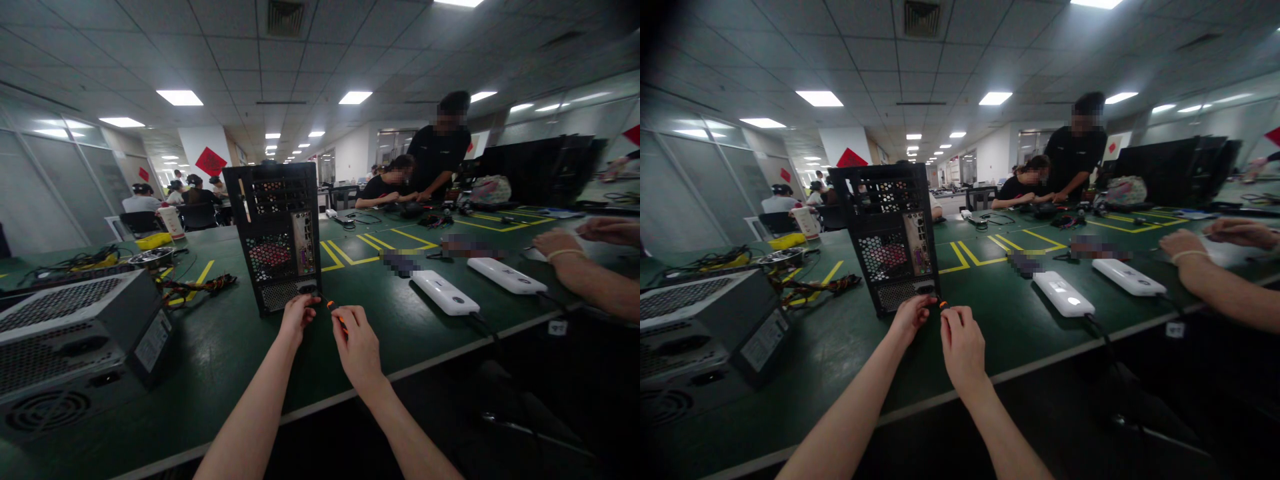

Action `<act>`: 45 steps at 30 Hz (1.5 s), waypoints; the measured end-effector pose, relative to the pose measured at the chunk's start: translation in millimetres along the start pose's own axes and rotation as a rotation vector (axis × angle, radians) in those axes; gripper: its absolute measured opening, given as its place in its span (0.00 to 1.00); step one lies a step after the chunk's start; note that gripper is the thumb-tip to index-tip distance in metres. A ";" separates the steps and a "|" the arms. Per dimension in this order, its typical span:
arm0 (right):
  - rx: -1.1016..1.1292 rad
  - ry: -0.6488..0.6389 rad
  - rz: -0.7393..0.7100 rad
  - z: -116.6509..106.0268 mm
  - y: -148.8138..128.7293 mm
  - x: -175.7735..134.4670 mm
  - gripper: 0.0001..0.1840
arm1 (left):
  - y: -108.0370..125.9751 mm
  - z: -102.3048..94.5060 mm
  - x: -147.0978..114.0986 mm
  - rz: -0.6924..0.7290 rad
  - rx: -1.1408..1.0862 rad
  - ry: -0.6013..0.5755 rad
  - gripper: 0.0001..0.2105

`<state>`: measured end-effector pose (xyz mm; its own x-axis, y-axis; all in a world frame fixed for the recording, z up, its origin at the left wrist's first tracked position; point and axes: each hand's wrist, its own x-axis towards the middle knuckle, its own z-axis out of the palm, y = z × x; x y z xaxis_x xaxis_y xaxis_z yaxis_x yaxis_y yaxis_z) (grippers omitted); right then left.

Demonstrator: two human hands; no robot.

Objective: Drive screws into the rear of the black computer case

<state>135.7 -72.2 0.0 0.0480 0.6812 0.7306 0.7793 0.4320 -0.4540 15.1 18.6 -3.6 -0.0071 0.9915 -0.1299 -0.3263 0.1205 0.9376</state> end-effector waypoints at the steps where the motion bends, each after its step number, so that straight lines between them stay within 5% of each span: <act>1: 0.013 0.000 0.008 -0.3 -0.5 0.1 0.09 | 0.0 -0.2 0.0 0.000 -0.003 -0.001 0.11; 25: 0.154 -0.010 -0.103 -1.4 -0.7 0.7 0.11 | 1.1 0.9 -0.2 -0.005 -0.020 0.005 0.09; 45: -0.039 0.002 0.013 -0.7 -4.7 0.9 0.12 | 2.0 1.4 -1.5 -0.007 -0.011 0.008 0.09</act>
<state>132.6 -74.0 3.2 0.0598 0.6852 0.7259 0.8025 0.3995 -0.4432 15.8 17.4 -1.1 -0.0121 0.9901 -0.1395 -0.3372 0.1273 0.9328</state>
